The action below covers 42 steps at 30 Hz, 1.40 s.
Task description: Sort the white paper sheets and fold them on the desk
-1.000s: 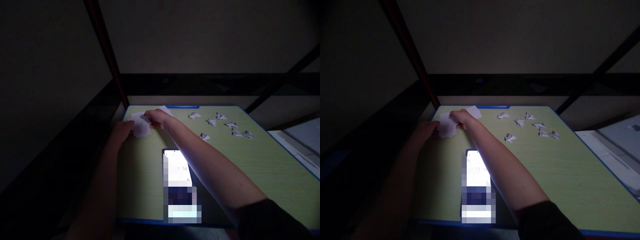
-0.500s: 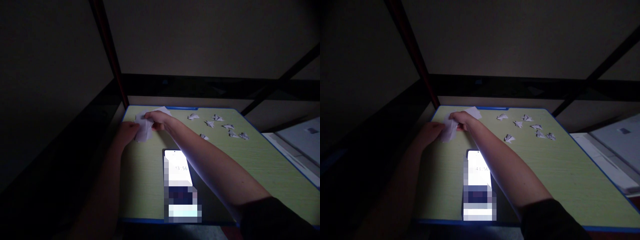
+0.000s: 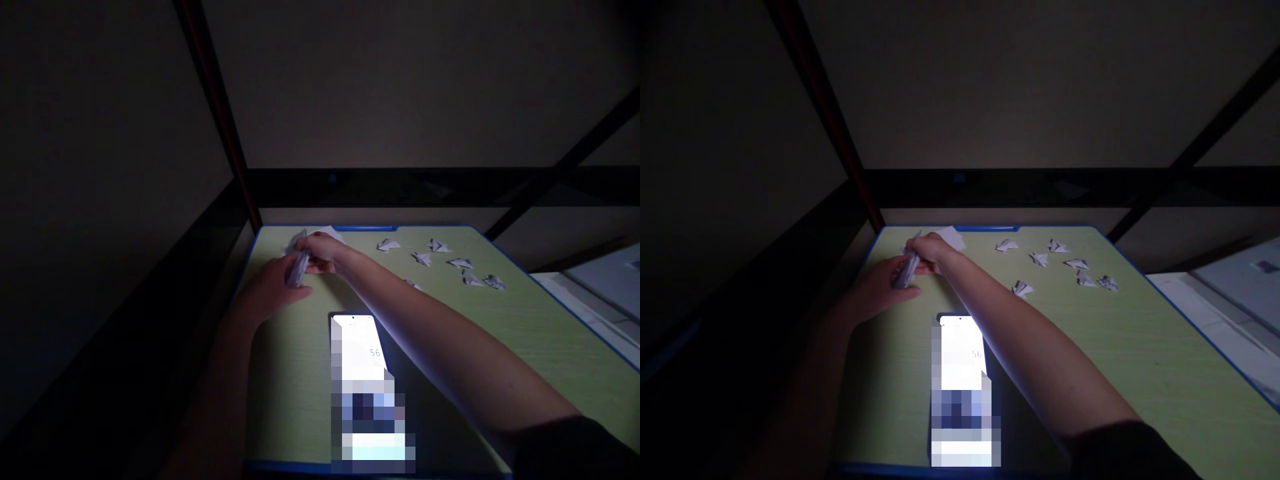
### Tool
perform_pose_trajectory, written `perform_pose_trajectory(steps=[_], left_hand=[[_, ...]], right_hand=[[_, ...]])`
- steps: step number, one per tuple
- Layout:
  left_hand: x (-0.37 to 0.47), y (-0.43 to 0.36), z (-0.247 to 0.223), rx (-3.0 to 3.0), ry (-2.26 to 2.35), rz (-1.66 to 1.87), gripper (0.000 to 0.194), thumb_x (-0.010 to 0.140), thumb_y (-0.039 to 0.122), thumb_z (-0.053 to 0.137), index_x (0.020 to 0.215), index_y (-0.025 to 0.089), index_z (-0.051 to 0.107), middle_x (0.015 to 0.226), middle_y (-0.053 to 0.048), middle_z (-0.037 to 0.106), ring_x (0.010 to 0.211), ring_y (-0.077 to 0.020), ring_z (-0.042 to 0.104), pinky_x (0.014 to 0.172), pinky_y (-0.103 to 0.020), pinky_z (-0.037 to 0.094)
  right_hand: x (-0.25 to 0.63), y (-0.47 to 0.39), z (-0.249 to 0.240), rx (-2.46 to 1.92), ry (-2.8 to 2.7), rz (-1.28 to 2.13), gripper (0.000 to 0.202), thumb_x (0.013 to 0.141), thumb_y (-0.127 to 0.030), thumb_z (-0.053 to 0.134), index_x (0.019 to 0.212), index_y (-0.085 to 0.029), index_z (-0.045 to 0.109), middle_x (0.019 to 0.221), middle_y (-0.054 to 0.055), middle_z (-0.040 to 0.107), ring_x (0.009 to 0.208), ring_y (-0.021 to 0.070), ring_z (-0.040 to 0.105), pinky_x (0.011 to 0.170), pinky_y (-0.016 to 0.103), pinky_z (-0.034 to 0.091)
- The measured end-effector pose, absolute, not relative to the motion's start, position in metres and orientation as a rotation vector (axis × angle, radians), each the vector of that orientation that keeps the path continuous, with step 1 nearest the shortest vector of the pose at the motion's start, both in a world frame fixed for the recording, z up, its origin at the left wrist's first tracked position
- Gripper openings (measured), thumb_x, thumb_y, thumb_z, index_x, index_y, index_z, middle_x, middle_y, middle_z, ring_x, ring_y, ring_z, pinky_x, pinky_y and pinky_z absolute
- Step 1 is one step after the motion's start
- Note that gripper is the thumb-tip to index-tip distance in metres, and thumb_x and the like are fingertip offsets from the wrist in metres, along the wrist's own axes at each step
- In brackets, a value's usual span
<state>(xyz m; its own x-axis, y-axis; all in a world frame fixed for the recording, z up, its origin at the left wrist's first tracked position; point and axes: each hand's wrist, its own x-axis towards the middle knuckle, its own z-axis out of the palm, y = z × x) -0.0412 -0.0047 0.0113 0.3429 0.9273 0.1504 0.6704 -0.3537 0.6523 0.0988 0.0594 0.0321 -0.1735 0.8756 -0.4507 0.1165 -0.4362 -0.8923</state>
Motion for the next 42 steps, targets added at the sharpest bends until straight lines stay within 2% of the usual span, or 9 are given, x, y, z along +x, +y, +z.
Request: perform_pose_trajectory(steps=[4, 10, 14, 18, 20, 23, 25, 32, 42], left_hand=[[-0.042, -0.003, 0.013, 2.118, 1.636, 0.661, 0.046, 0.079, 0.012, 0.047, 0.124, 0.016, 0.057, 0.111, -0.011, 0.069, 0.095, -0.0237, 0.065, 0.078, -0.03, 0.047], [-0.044, 0.003, 0.012, 2.102, 1.841, 0.673, 0.04, 0.085, 0.014, 0.041, 0.122, 0.014, 0.056, 0.096, -0.013, 0.069, 0.083, -0.0244, 0.065, 0.067, -0.029, 0.045], [-0.047, 0.007, 0.011, 1.983, 1.864, 0.873, 0.039, 0.08, 0.011, 0.043, 0.114, 0.015, 0.06, 0.089, -0.009, 0.068, 0.078, -0.0217, 0.062, 0.067, -0.027, 0.044], [-0.049, 0.011, 0.015, 1.595, 1.627, 1.288, 0.033, 0.065, 0.009, 0.05, 0.095, 0.015, 0.064, 0.08, -0.004, 0.064, 0.074, -0.0197, 0.057, 0.065, -0.027, 0.044], [-0.044, 0.011, 0.017, 1.433, 1.488, 1.393, 0.03, 0.062, 0.012, 0.051, 0.089, 0.015, 0.064, 0.077, -0.002, 0.063, 0.072, -0.0185, 0.056, 0.062, -0.025, 0.044], [-0.028, 0.005, 0.017, 1.262, 1.277, 1.41, 0.038, 0.065, 0.02, 0.052, 0.102, 0.017, 0.06, 0.084, -0.003, 0.066, 0.072, -0.0181, 0.06, 0.058, -0.025, 0.046], [-0.014, 0.0, 0.014, 1.186, 1.14, 1.371, 0.044, 0.065, 0.023, 0.055, 0.108, 0.017, 0.058, 0.089, -0.004, 0.068, 0.076, -0.0193, 0.063, 0.06, -0.026, 0.049], [0.011, -0.01, 0.001, 1.228, 0.977, 1.183, 0.044, 0.072, 0.042, 0.071, 0.105, 0.015, 0.062, 0.089, -0.006, 0.07, 0.076, -0.0183, 0.064, 0.06, -0.024, 0.049], [0.031, -0.022, -0.002, 1.039, 0.95, 1.236, 0.043, 0.075, 0.049, 0.07, 0.1, 0.014, 0.063, 0.086, -0.007, 0.072, 0.074, -0.0198, 0.067, 0.057, -0.026, 0.048]], right_hand=[[0.105, 0.062, 0.037, -1.516, -1.219, 1.647, 0.016, 0.074, -0.022, 0.07, 0.068, -0.016, 0.056, 0.046, -0.003, 0.053, 0.035, 0.0078, 0.047, 0.037, 0.021, 0.046], [0.119, 0.061, 0.059, -1.371, -1.215, 1.608, 0.018, 0.08, -0.029, 0.069, 0.078, -0.018, 0.055, 0.058, -0.001, 0.059, 0.041, 0.0072, 0.05, 0.036, 0.018, 0.042], [0.133, 0.059, 0.071, -1.238, -1.2, 1.535, 0.004, 0.084, -0.017, 0.056, 0.087, -0.019, 0.054, 0.07, -0.001, 0.063, 0.049, 0.0073, 0.055, 0.047, 0.02, 0.047], [0.147, 0.059, 0.062, -1.248, -1.188, 1.31, 0.032, 0.072, -0.011, 0.067, 0.097, -0.022, 0.051, 0.075, -0.003, 0.061, 0.059, 0.0102, 0.056, 0.056, 0.023, 0.047], [0.152, 0.055, 0.052, -1.259, -1.168, 1.221, 0.042, 0.068, -0.015, 0.073, 0.103, -0.022, 0.051, 0.08, -0.003, 0.061, 0.068, 0.0119, 0.058, 0.063, 0.025, 0.048], [0.154, 0.039, 0.038, -1.233, -1.154, 1.252, 0.053, 0.067, -0.028, 0.078, 0.111, -0.019, 0.051, 0.094, 0.004, 0.066, 0.082, 0.017, 0.062, 0.074, 0.031, 0.05], [0.155, 0.023, 0.029, -1.173, -1.164, 1.353, 0.043, 0.071, -0.036, 0.074, 0.105, -0.017, 0.057, 0.098, 0.008, 0.07, 0.084, 0.0196, 0.065, 0.077, 0.035, 0.052], [0.173, -0.015, 0.018, -0.959, -0.92, 1.428, 0.027, 0.068, -0.022, 0.074, 0.093, -0.016, 0.065, 0.096, 0.007, 0.075, 0.087, 0.0222, 0.068, 0.088, 0.038, 0.05], [0.187, -0.033, 0.018, -0.862, -1.115, 1.619, 0.036, 0.072, -0.025, 0.072, 0.104, -0.02, 0.056, 0.1, 0.005, 0.071, 0.083, 0.0187, 0.067, 0.084, 0.036, 0.051]])
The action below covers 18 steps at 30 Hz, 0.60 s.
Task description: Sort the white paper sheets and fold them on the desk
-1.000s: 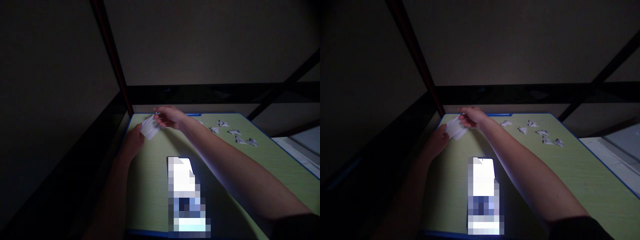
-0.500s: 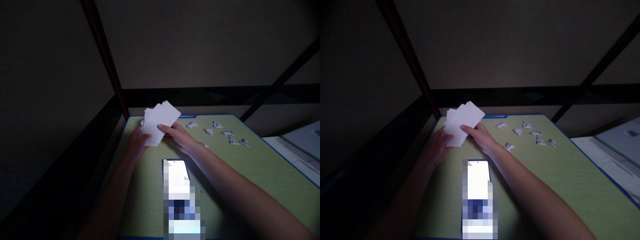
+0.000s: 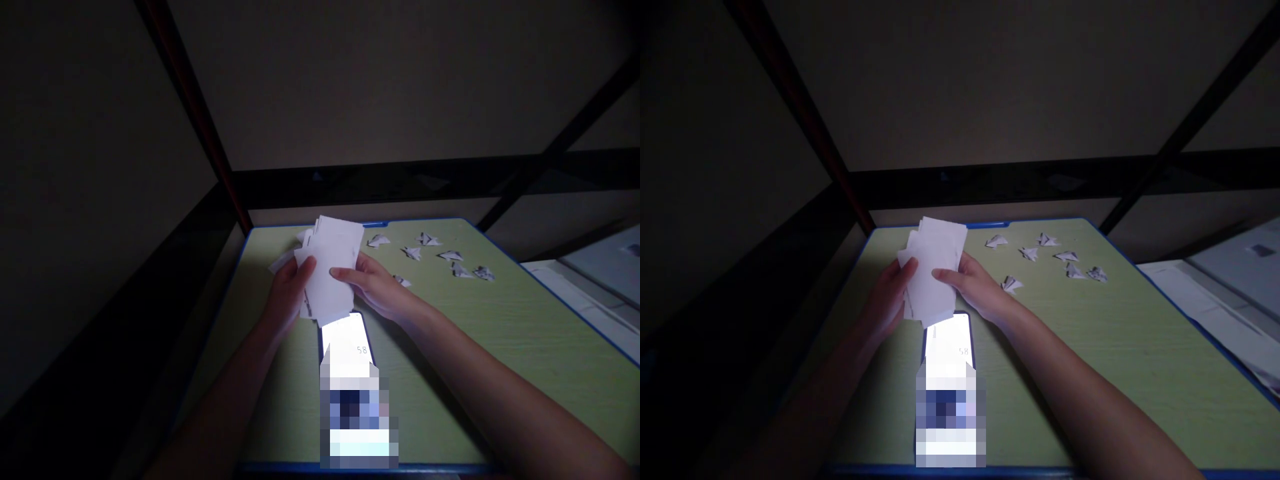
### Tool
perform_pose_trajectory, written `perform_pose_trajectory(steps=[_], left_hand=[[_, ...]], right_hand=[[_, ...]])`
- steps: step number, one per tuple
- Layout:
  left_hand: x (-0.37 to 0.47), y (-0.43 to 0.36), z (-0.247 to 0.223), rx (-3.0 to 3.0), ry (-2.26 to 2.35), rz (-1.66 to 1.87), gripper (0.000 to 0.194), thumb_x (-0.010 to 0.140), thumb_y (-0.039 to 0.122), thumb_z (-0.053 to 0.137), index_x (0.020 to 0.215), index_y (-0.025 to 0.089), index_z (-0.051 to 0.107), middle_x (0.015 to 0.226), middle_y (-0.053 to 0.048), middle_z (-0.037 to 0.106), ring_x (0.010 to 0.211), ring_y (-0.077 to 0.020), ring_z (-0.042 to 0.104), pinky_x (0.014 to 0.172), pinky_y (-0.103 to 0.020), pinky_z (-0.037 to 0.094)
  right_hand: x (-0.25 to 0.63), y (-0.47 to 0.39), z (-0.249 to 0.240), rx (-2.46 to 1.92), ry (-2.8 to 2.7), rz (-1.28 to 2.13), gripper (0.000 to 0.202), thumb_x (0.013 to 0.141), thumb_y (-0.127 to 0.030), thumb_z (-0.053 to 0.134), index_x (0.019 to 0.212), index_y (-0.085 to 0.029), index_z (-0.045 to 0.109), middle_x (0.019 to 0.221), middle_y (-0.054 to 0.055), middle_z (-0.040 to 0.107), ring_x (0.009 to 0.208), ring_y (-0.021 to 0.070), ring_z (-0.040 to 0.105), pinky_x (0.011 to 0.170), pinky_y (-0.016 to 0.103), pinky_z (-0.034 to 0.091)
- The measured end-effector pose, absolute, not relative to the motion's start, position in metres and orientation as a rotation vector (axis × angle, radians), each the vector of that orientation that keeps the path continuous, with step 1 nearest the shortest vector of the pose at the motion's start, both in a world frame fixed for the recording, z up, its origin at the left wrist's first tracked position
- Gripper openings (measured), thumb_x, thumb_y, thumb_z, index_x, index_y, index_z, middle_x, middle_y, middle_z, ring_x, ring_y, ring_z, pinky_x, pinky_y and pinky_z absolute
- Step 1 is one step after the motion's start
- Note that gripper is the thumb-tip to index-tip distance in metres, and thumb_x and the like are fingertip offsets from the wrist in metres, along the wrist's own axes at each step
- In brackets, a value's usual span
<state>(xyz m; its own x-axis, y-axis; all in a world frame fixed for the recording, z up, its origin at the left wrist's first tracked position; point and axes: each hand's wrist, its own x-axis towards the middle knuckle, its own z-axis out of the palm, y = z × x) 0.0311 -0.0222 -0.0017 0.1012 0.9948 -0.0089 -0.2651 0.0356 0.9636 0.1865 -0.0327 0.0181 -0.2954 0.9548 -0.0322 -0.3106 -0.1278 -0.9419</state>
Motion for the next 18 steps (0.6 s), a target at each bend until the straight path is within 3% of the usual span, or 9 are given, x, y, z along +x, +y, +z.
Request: perform_pose_trajectory(steps=[4, 6, 11, 14, 18], left_hand=[[0.036, -0.025, 0.003, 0.967, 0.815, 1.193, 0.043, 0.076, 0.044, 0.07, 0.106, 0.015, 0.059, 0.096, -0.009, 0.072, 0.087, -0.0238, 0.068, 0.062, -0.029, 0.051], [0.037, -0.026, 0.005, 0.928, 0.783, 1.143, 0.044, 0.079, 0.045, 0.066, 0.111, 0.016, 0.058, 0.103, -0.011, 0.071, 0.095, -0.0256, 0.067, 0.067, -0.031, 0.054], [0.042, -0.031, 0.008, 0.879, 0.761, 1.089, 0.047, 0.083, 0.038, 0.062, 0.122, 0.013, 0.053, 0.114, -0.014, 0.067, 0.107, -0.0268, 0.063, 0.08, -0.034, 0.055], [0.047, -0.034, 0.006, 0.898, 0.788, 1.078, 0.05, 0.085, 0.041, 0.058, 0.127, 0.016, 0.049, 0.111, -0.013, 0.068, 0.107, -0.0268, 0.064, 0.079, -0.035, 0.056], [0.05, -0.035, 0.005, 0.914, 0.858, 1.112, 0.047, 0.087, 0.045, 0.055, 0.126, 0.018, 0.049, 0.108, -0.011, 0.069, 0.101, -0.0257, 0.066, 0.075, -0.035, 0.057]], right_hand=[[0.185, -0.032, 0.017, -0.943, -1.041, 1.413, 0.038, 0.069, -0.031, 0.075, 0.098, -0.023, 0.052, 0.085, -0.001, 0.066, 0.068, 0.0151, 0.061, 0.065, 0.03, 0.05], [0.18, -0.034, 0.017, -0.964, -1.067, 1.292, 0.033, 0.071, -0.032, 0.072, 0.095, -0.022, 0.051, 0.083, -0.002, 0.064, 0.067, 0.0146, 0.059, 0.063, 0.028, 0.049], [0.173, -0.04, 0.011, -1.039, -1.308, 0.886, 0.024, 0.082, -0.032, 0.059, 0.102, -0.02, 0.053, 0.096, 0.004, 0.064, 0.088, 0.0201, 0.06, 0.079, 0.036, 0.05], [0.177, -0.041, 0.003, -1.128, -1.481, 0.615, 0.038, 0.086, -0.032, 0.056, 0.122, -0.021, 0.05, 0.113, 0.009, 0.062, 0.1, 0.0236, 0.057, 0.089, 0.042, 0.048], [0.185, -0.043, -0.002, -1.178, -1.661, 0.253, 0.06, 0.083, -0.038, 0.062, 0.138, -0.022, 0.041, 0.12, 0.013, 0.053, 0.107, 0.0272, 0.053, 0.091, 0.046, 0.047]])
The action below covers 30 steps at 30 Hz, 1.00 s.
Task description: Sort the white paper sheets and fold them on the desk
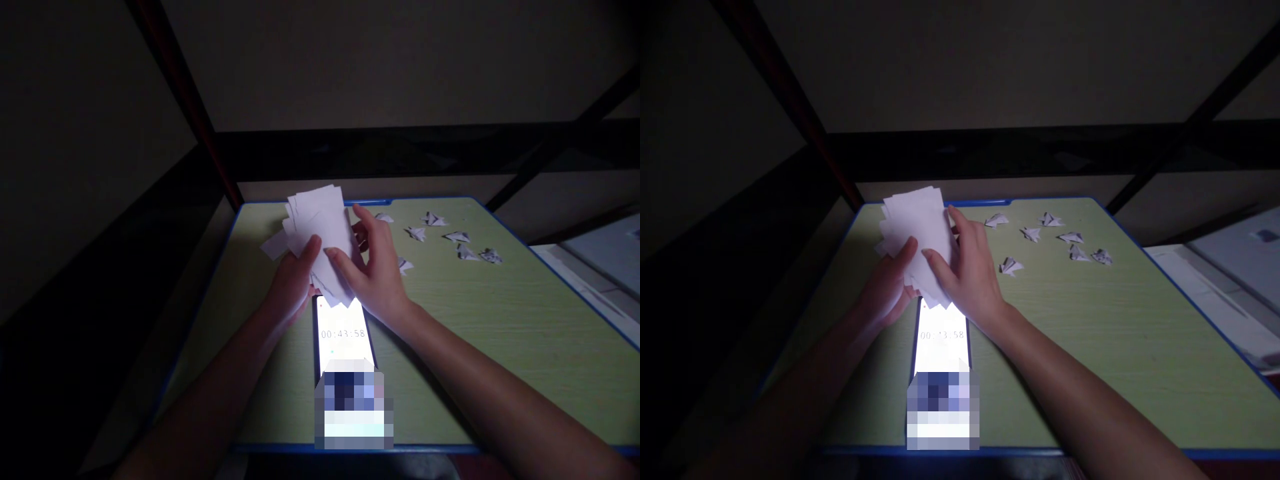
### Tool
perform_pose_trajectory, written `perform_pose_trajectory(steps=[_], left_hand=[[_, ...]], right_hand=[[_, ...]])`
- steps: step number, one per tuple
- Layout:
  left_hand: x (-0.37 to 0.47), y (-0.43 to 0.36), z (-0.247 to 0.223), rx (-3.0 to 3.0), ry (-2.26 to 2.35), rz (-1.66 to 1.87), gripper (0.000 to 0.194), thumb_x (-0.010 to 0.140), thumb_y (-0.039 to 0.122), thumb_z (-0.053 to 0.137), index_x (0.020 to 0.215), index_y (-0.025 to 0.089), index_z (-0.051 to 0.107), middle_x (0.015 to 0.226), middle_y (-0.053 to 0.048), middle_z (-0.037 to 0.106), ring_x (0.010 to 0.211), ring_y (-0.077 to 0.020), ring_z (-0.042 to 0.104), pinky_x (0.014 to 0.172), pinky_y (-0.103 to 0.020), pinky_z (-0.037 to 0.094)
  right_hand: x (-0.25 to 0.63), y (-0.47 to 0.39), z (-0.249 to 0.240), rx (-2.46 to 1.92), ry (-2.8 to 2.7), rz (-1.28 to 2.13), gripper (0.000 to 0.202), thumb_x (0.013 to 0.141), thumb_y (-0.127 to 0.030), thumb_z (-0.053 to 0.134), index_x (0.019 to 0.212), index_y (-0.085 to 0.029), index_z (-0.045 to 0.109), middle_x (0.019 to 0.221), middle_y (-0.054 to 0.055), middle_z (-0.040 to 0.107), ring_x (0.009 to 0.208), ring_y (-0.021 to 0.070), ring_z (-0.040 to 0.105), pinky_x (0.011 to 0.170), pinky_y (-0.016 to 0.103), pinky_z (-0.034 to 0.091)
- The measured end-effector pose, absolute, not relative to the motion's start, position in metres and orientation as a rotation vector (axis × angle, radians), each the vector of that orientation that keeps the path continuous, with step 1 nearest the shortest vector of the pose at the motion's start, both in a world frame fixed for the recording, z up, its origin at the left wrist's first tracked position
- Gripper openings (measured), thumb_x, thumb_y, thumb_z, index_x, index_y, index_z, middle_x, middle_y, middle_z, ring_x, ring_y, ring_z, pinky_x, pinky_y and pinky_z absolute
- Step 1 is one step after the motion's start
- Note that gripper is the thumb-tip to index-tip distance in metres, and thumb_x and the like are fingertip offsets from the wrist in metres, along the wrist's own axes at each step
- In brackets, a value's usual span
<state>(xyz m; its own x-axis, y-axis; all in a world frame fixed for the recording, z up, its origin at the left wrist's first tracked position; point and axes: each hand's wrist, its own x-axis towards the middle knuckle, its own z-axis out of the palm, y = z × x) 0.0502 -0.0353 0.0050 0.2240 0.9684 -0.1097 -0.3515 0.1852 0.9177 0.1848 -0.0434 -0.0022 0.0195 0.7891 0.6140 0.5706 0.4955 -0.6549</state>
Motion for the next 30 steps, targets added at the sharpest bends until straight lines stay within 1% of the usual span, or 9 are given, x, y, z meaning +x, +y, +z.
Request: perform_pose_trajectory(steps=[2, 4, 7, 10, 17, 21, 24, 28, 30], left_hand=[[0.0499, -0.0344, 0.005, 0.917, 0.865, 1.165, 0.045, 0.087, 0.044, 0.055, 0.124, 0.017, 0.05, 0.11, -0.011, 0.068, 0.101, -0.025, 0.066, 0.074, -0.033, 0.057], [0.0493, -0.0331, 0.005, 0.915, 0.879, 1.213, 0.045, 0.087, 0.043, 0.056, 0.123, 0.016, 0.051, 0.11, -0.011, 0.067, 0.102, -0.025, 0.066, 0.074, -0.032, 0.057], [0.0486, -0.0317, 0.0036, 0.92, 0.911, 1.226, 0.045, 0.086, 0.044, 0.057, 0.12, 0.015, 0.053, 0.108, -0.011, 0.067, 0.103, -0.0268, 0.065, 0.073, -0.032, 0.058], [0.0487, -0.0317, 0.0018, 0.948, 0.897, 1.217, 0.046, 0.085, 0.046, 0.058, 0.119, 0.015, 0.054, 0.106, -0.012, 0.067, 0.104, -0.0282, 0.065, 0.073, -0.032, 0.058], [0.0501, -0.0352, 0.0039, 0.941, 0.876, 1.183, 0.048, 0.083, 0.043, 0.062, 0.121, 0.016, 0.052, 0.109, -0.012, 0.067, 0.1, -0.0268, 0.066, 0.07, -0.032, 0.058], [0.0492, -0.0355, 0.0053, 0.962, 0.869, 1.15, 0.045, 0.084, 0.043, 0.059, 0.12, 0.017, 0.052, 0.111, -0.012, 0.066, 0.103, -0.0266, 0.065, 0.073, -0.034, 0.058], [0.0484, -0.0351, 0.0057, 0.965, 0.875, 1.139, 0.043, 0.085, 0.043, 0.056, 0.119, 0.017, 0.052, 0.11, -0.011, 0.067, 0.103, -0.0263, 0.065, 0.074, -0.035, 0.058], [0.0492, -0.0351, 0.0066, 0.934, 0.874, 1.142, 0.042, 0.086, 0.04, 0.056, 0.121, 0.017, 0.051, 0.11, -0.011, 0.067, 0.101, -0.0255, 0.066, 0.073, -0.034, 0.058], [0.0501, -0.0355, 0.0072, 0.93, 0.873, 1.142, 0.042, 0.085, 0.038, 0.057, 0.121, 0.016, 0.051, 0.109, -0.011, 0.068, 0.1, -0.0249, 0.066, 0.071, -0.032, 0.058]], right_hand=[[0.1861, -0.0457, -0.0016, -1.19, -1.778, 0.146, 0.062, 0.081, -0.044, 0.065, 0.135, -0.023, 0.046, 0.122, 0.013, 0.05, 0.111, 0.0296, 0.051, 0.093, 0.048, 0.046], [0.186, -0.0478, -0.0006, -1.216, -1.863, 0.117, 0.063, 0.078, -0.051, 0.067, 0.132, -0.024, 0.051, 0.124, 0.014, 0.048, 0.114, 0.0319, 0.049, 0.094, 0.051, 0.045], [0.1854, -0.0495, 0.0, -1.23, -1.887, 0.123, 0.068, 0.075, -0.055, 0.069, 0.133, -0.023, 0.051, 0.125, 0.014, 0.048, 0.116, 0.0329, 0.048, 0.095, 0.052, 0.044], [0.1858, -0.05, -0.0005, -1.225, -1.853, 0.138, 0.07, 0.074, -0.054, 0.07, 0.132, -0.021, 0.051, 0.123, 0.014, 0.049, 0.115, 0.0315, 0.049, 0.096, 0.049, 0.045], [0.1886, -0.0473, -0.0047, -1.189, -1.771, 0.252, 0.064, 0.074, -0.053, 0.072, 0.128, -0.024, 0.052, 0.121, 0.012, 0.051, 0.114, 0.0291, 0.052, 0.095, 0.048, 0.046], [0.1892, -0.046, -0.0052, -1.212, -1.723, 0.27, 0.061, 0.074, -0.048, 0.073, 0.126, -0.025, 0.052, 0.121, 0.011, 0.052, 0.113, 0.0292, 0.052, 0.093, 0.048, 0.047], [0.1889, -0.0467, -0.0042, -1.21, -1.711, 0.262, 0.059, 0.074, -0.045, 0.074, 0.127, -0.026, 0.053, 0.12, 0.01, 0.051, 0.113, 0.0288, 0.052, 0.094, 0.048, 0.046], [0.1888, -0.0476, -0.0041, -1.194, -1.735, 0.228, 0.058, 0.078, -0.042, 0.071, 0.13, -0.025, 0.052, 0.124, 0.011, 0.049, 0.116, 0.0281, 0.05, 0.096, 0.047, 0.046], [0.1892, -0.0478, -0.0043, -1.189, -1.745, 0.221, 0.056, 0.078, -0.042, 0.07, 0.129, -0.024, 0.052, 0.123, 0.012, 0.049, 0.116, 0.0282, 0.05, 0.096, 0.047, 0.046]])
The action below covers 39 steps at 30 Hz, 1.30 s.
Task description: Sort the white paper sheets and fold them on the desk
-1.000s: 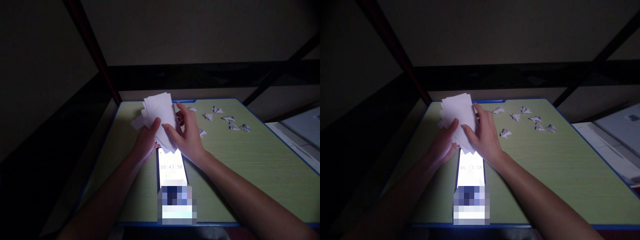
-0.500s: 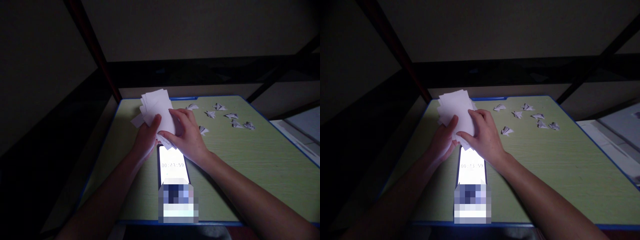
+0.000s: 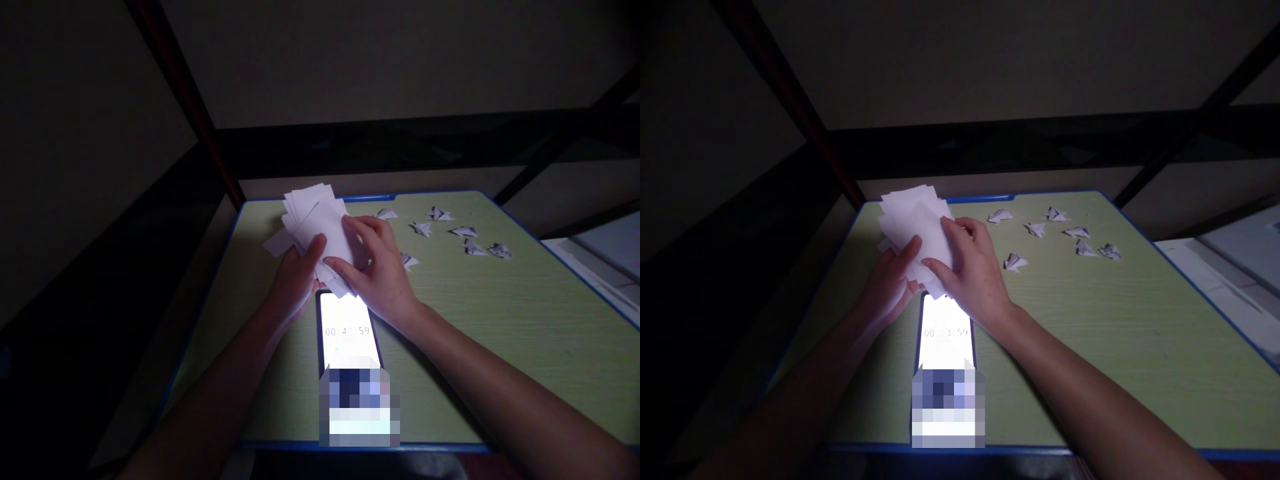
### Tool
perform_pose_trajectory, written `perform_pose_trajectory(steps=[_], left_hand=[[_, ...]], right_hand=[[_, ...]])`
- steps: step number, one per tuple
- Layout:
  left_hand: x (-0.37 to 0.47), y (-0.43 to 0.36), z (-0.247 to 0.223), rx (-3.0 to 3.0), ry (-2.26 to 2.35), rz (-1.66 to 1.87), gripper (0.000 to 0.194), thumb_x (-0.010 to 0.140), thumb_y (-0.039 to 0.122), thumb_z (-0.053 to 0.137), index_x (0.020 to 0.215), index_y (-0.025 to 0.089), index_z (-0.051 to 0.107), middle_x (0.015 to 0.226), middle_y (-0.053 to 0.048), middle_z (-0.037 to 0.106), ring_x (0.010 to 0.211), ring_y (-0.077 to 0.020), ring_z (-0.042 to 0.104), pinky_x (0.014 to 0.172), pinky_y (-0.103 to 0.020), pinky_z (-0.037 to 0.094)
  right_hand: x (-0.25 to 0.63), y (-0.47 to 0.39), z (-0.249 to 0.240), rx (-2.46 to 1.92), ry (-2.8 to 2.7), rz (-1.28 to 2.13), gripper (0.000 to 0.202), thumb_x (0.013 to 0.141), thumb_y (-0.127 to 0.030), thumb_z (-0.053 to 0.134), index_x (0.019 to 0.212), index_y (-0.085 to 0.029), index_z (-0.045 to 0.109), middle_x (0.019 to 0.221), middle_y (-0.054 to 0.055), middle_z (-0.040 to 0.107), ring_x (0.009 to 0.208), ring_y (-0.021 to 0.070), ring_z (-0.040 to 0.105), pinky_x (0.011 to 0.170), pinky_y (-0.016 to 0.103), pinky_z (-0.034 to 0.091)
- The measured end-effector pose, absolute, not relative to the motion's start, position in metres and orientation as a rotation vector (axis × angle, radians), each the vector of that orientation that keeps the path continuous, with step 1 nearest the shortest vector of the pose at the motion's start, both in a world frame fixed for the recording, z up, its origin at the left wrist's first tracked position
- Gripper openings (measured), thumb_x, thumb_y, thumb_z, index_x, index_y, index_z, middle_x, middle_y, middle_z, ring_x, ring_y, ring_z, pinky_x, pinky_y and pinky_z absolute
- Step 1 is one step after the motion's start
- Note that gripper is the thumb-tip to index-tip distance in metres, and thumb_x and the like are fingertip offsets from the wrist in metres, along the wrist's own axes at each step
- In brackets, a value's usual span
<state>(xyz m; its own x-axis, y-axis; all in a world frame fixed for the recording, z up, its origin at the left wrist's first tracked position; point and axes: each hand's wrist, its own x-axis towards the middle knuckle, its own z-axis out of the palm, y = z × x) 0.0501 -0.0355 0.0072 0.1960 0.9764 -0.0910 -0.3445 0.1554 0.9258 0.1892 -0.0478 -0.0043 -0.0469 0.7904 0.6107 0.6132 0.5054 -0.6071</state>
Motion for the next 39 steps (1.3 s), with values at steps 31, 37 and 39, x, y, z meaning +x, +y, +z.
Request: perform_pose_trajectory(steps=[31, 37, 39], left_hand=[[0.039, -0.034, 0.014, 0.777, 0.641, 1.184, 0.029, 0.058, 0.017, 0.065, 0.087, 0.013, 0.065, 0.087, -0.006, 0.071, 0.089, -0.0234, 0.064, 0.076, -0.034, 0.05], [0.039, -0.034, 0.011, 0.726, 0.76, 1.172, 0.033, 0.052, 0.008, 0.061, 0.084, 0.015, 0.061, 0.076, 0.0, 0.067, 0.082, -0.0206, 0.064, 0.069, -0.03, 0.049], [0.039, -0.035, 0.011, 0.735, 0.785, 1.167, 0.033, 0.053, 0.009, 0.062, 0.086, 0.015, 0.061, 0.078, -0.001, 0.067, 0.083, -0.0208, 0.064, 0.068, -0.03, 0.049]], right_hand=[[0.183, -0.07, 0.012, -0.805, -1.828, -0.031, 0.012, 0.083, -0.013, 0.06, 0.094, -0.018, 0.063, 0.086, 0.006, 0.07, 0.083, 0.0197, 0.062, 0.073, 0.037, 0.043], [0.186, -0.064, 0.014, -1.007, -1.484, 0.532, 0.015, 0.092, -0.022, 0.051, 0.09, -0.019, 0.065, 0.076, 0.001, 0.065, 0.071, 0.0142, 0.059, 0.063, 0.028, 0.045], [0.189, -0.061, 0.016, -1.061, -1.457, 0.666, 0.017, 0.092, -0.028, 0.052, 0.091, -0.019, 0.066, 0.074, 0.001, 0.064, 0.068, 0.0142, 0.057, 0.06, 0.028, 0.043]])
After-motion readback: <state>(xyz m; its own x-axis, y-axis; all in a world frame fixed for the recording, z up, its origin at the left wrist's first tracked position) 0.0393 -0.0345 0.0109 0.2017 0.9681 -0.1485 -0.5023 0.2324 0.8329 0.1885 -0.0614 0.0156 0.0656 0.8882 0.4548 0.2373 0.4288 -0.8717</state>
